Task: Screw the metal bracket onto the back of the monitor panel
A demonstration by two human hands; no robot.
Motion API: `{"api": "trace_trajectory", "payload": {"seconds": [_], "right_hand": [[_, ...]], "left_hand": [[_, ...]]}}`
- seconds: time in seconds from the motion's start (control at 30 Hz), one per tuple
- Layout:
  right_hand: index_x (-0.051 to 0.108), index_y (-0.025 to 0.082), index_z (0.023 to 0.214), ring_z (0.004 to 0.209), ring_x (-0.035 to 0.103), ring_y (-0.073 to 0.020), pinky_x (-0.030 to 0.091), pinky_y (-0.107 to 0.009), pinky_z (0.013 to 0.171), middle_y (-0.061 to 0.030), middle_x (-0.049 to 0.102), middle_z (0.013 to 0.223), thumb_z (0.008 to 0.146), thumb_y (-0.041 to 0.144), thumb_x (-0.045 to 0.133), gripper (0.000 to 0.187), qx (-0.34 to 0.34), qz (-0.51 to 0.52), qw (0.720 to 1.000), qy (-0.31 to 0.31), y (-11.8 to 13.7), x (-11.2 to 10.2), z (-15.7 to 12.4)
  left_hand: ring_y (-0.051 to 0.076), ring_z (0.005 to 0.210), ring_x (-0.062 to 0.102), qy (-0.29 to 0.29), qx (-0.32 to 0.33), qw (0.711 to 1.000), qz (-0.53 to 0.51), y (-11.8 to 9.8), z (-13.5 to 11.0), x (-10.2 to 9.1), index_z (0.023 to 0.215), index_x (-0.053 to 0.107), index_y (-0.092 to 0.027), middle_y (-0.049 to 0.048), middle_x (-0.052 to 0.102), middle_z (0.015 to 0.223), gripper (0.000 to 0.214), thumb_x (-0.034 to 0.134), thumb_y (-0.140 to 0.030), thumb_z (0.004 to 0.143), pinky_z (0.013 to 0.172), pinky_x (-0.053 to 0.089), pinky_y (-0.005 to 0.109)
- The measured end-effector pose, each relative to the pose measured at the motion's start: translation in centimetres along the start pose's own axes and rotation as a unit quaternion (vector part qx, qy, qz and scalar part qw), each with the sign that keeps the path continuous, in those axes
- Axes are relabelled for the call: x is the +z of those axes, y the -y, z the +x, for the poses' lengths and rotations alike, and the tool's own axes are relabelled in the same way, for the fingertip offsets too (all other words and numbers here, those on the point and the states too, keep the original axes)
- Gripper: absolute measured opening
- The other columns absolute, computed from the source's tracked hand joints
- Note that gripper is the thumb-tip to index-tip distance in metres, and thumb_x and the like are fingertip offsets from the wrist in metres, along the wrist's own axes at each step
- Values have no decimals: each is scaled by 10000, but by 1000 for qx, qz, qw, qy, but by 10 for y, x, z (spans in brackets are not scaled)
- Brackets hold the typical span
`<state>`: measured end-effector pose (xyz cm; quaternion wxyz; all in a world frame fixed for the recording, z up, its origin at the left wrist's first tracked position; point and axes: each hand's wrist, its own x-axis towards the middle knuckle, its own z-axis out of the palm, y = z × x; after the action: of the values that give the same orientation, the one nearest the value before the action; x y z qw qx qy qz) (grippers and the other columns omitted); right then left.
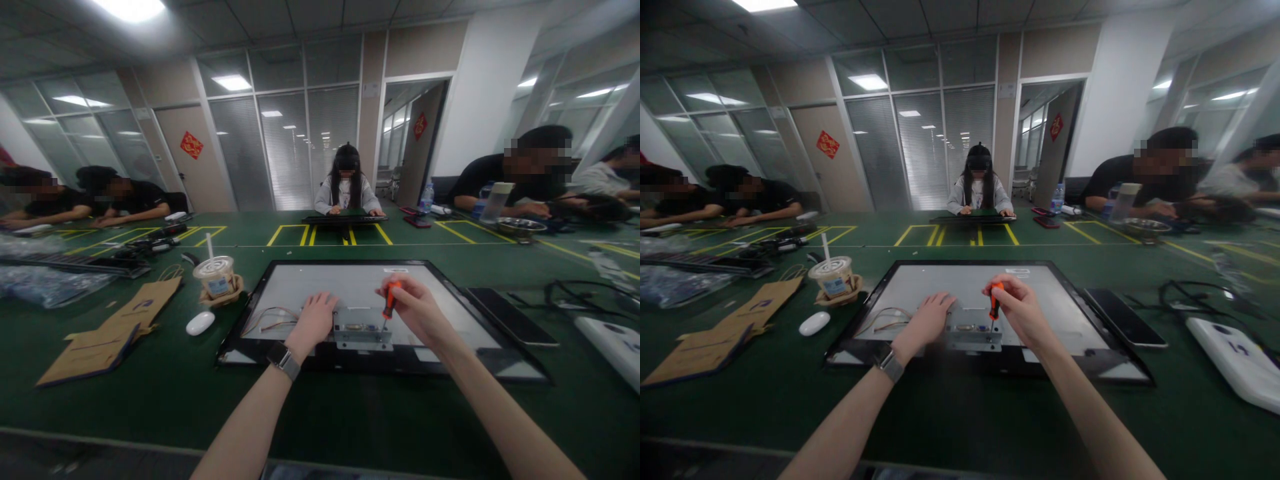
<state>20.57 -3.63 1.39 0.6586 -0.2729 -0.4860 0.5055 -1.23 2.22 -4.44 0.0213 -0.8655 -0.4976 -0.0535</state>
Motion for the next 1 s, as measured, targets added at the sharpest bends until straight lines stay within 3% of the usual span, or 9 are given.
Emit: {"api": "trace_trajectory", "payload": {"seconds": [0.23, 0.53, 0.67, 0.8, 1.0], "right_hand": [[669, 246, 707, 794, 588, -159, 465, -427, 960, 17, 621, 830, 656, 337, 878, 234, -11, -1, 999, 34, 5, 3, -2], [671, 272, 809, 637, 553, -147, 498, -340, 699, 24, 630, 724, 730, 386, 821, 205, -5, 3, 1000, 4, 2, 5, -1], [685, 269, 793, 663, 564, -150, 469, -305, 617, 9, 627, 788, 744, 438, 804, 213, -20, -2, 1000, -8, -1, 3, 0], [715, 257, 791, 693, 567, -158, 437, -285, 570, -7, 621, 822, 721, 441, 823, 224, -11, -9, 1000, -16, -2, 1, -1], [675, 288, 939, 639, 548, -164, 419, -292, 557, 8, 614, 745, 813, 463, 733, 224, -2, 10, 1000, 8, -1, 5, -1]], "left_hand": [[267, 1352, 435, 1, 1, 1000, 3, 0, 1, 0, 1423, 460, -178, 135, 456, 1485, 521, 324, -72, 931, 1111, 364, 438], [276, 1346, 437, 2, 0, 1000, -2, -1, 1, -1, 1426, 457, -183, 131, 447, 1493, 512, 316, -89, 943, 1115, 354, 456], [261, 1353, 432, 0, 2, 1000, 0, 1, 1, 2, 1429, 451, -196, 122, 437, 1503, 520, 315, -81, 940, 1121, 346, 440], [263, 1362, 423, -4, 4, 1000, -3, 1, 2, 2, 1424, 460, -189, 130, 440, 1502, 508, 314, -87, 947, 1120, 351, 442], [269, 1357, 434, 2, 0, 1000, 2, -1, 0, -1, 1430, 453, -194, 137, 441, 1503, 501, 314, -99, 958, 1123, 349, 463]]}}
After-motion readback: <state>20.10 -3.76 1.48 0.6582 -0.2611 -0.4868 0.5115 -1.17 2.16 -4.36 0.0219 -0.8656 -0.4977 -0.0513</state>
